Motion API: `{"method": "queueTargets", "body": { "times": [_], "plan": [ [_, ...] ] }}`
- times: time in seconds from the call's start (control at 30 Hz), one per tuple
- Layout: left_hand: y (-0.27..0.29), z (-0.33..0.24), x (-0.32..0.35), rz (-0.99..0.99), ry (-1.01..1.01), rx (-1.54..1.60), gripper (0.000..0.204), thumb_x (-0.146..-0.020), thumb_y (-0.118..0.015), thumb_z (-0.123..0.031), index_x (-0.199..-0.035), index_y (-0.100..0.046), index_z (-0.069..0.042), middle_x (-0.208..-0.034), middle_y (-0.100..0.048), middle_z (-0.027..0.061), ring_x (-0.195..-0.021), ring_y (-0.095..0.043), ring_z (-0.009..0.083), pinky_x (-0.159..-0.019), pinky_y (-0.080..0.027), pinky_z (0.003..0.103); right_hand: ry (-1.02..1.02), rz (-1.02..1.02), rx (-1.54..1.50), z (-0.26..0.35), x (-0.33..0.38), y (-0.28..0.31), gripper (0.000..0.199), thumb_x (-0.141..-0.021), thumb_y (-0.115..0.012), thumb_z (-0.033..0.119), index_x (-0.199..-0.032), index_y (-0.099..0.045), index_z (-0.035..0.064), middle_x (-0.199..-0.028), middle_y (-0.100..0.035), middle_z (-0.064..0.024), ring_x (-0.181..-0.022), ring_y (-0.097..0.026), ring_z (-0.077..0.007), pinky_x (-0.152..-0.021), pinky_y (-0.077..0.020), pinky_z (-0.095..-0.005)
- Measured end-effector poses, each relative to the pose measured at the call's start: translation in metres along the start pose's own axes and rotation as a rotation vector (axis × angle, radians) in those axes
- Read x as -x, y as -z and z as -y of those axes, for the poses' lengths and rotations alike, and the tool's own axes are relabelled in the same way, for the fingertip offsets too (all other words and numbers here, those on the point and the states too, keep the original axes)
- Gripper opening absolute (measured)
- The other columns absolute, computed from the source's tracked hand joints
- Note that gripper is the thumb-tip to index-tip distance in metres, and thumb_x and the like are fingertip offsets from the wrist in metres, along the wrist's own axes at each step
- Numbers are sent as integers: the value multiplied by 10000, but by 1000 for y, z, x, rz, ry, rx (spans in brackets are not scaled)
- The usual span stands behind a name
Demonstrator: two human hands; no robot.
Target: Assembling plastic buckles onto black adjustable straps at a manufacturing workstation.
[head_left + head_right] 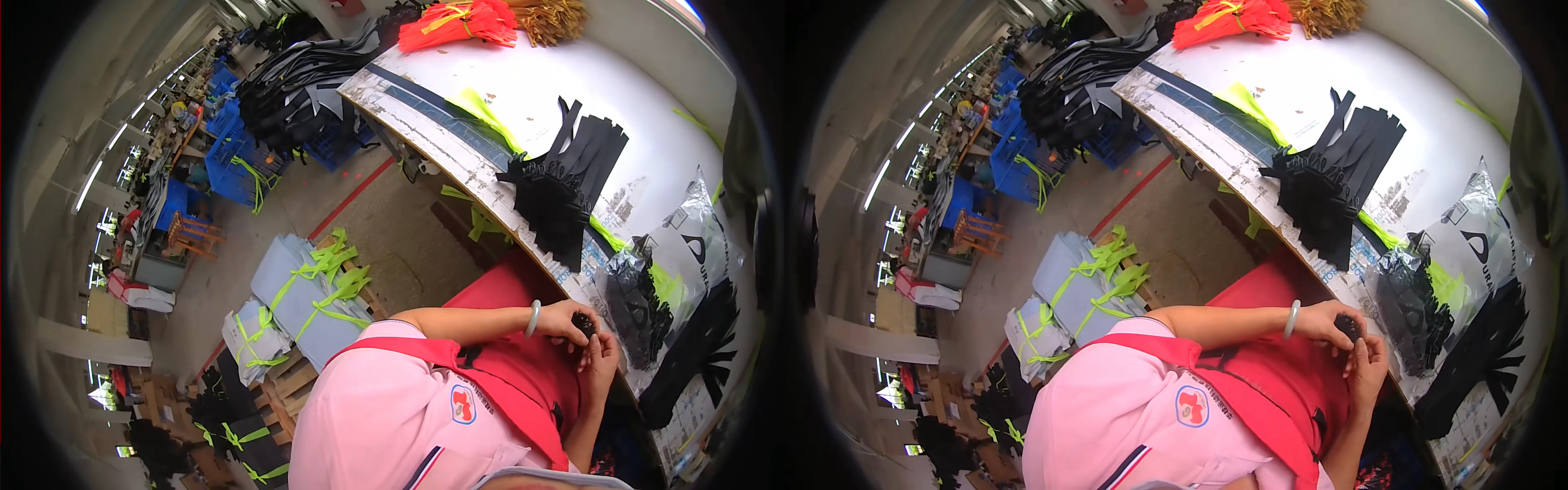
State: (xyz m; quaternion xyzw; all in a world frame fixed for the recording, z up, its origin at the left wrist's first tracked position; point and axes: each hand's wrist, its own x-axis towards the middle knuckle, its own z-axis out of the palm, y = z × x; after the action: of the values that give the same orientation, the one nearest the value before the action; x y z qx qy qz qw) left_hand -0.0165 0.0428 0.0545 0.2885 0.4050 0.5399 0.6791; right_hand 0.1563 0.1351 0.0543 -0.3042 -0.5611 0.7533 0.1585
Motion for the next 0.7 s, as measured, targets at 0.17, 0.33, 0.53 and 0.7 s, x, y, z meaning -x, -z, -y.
{"method": "queueTargets", "body": {
  "times": [0.17, 0.33, 0.53, 0.7],
  "plan": [
    [9, 1, 11, 30, 12, 81, 357, -786, -665, -28, -1134, -585, -44, -867, -651, 72, -661, -674, 151, -412, -403, 195, 2, -17, 94, 16, 5, -10, 109, -950, -562, 139, -941, -533, 33, -649, -525, 9, -462, -432, -32, -395, -338, -171],
    [10, 5, 22, 84, 64, 167, 415, -807, -689, -96, -1197, -555, -56, -958, -650, 88, -725, -685, 175, -411, -406, 193, -11, -40, 195, 20, 10, -18, 65, -923, -571, 94, -912, -540, 39, -628, -522, 6, -438, -436, -41, -384, -334, -179],
    [16, 29, 17, 95, 143, 469, 296, -861, -666, -180, -1117, -565, -68, -916, -639, 78, -728, -659, 171, -409, -425, 210, -86, -65, 76, 11, 11, -15, 107, -927, -579, 149, -912, -540, 50, -644, -551, -9, -435, -453, -48, -384, -349, -176],
    [24, 12, 23, -111, 121, 467, 126, -887, -646, -178, -888, -585, -68, -792, -612, 64, -650, -606, 133, -407, -406, 204, -136, -66, -253, 13, 1, -27, 165, -947, -571, 207, -997, -536, 54, -794, -619, -46, -562, -553, -61, -451, -420, -170]
  ]
}}
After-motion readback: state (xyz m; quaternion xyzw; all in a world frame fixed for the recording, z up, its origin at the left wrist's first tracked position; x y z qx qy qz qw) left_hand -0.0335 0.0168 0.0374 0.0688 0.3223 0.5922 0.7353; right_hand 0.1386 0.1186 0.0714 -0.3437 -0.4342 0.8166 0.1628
